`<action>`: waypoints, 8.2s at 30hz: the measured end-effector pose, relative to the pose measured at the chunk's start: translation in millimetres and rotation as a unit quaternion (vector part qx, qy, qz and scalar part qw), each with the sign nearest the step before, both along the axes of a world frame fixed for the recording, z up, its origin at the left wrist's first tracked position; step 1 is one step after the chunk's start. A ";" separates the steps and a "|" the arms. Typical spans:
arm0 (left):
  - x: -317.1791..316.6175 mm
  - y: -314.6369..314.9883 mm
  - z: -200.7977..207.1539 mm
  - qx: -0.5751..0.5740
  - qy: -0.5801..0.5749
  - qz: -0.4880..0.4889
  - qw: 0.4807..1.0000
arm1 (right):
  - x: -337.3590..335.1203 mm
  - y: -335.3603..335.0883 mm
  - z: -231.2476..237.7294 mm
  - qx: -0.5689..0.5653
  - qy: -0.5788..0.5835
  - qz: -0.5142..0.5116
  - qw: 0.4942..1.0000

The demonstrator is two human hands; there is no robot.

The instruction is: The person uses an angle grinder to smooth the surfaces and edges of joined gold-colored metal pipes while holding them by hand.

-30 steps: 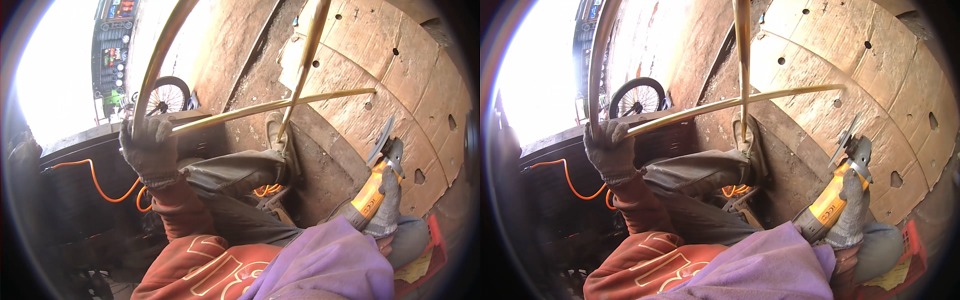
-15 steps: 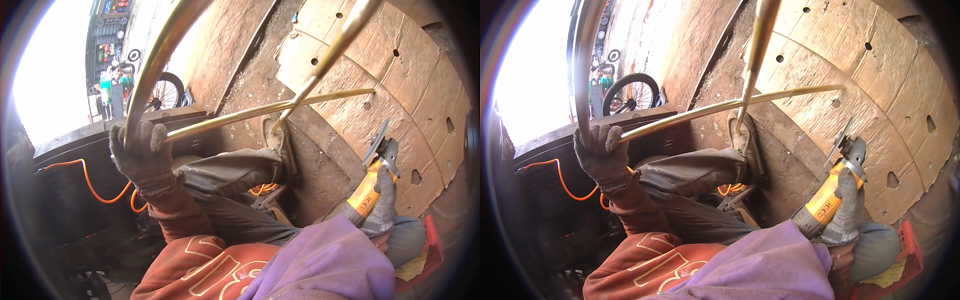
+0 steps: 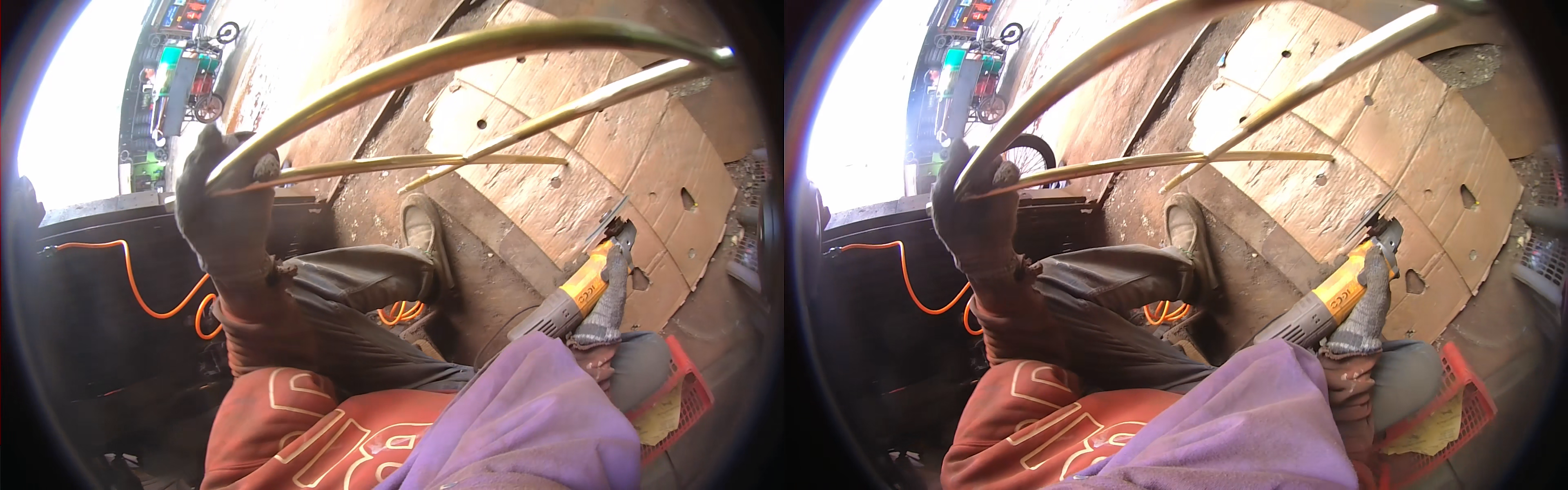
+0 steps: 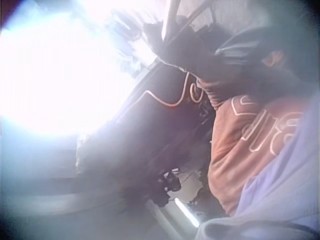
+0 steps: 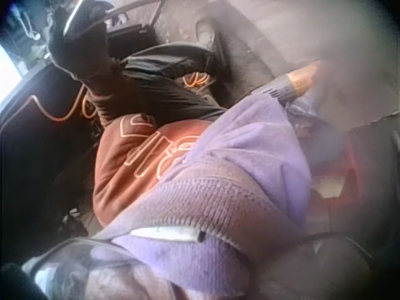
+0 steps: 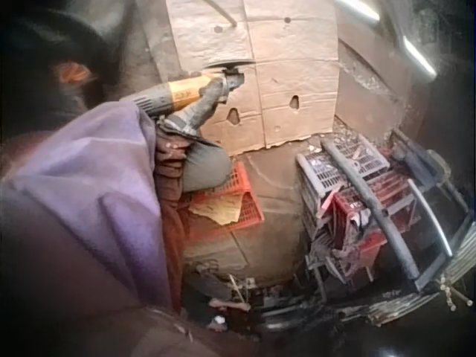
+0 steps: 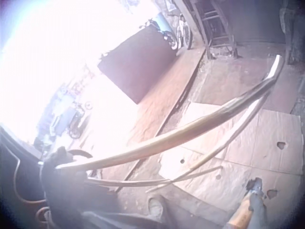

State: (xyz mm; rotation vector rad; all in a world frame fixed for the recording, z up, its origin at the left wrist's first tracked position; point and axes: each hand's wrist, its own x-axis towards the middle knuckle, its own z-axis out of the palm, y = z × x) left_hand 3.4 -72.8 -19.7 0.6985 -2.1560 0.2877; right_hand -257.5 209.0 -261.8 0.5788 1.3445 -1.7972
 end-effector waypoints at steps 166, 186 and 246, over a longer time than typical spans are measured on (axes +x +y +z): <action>-22.5 63.6 23.1 0.308 0.074 -0.132 0.939 | 34.2 -44.5 120.3 -0.233 0.077 0.319 0.915; 53.5 29.8 5.7 0.290 0.028 -0.111 0.950 | 36.1 -57.1 101.9 -0.183 0.093 0.320 0.925; -54.8 73.9 30.8 0.407 0.086 -0.365 0.833 | 8.2 -36.7 114.8 -0.104 0.052 0.352 0.929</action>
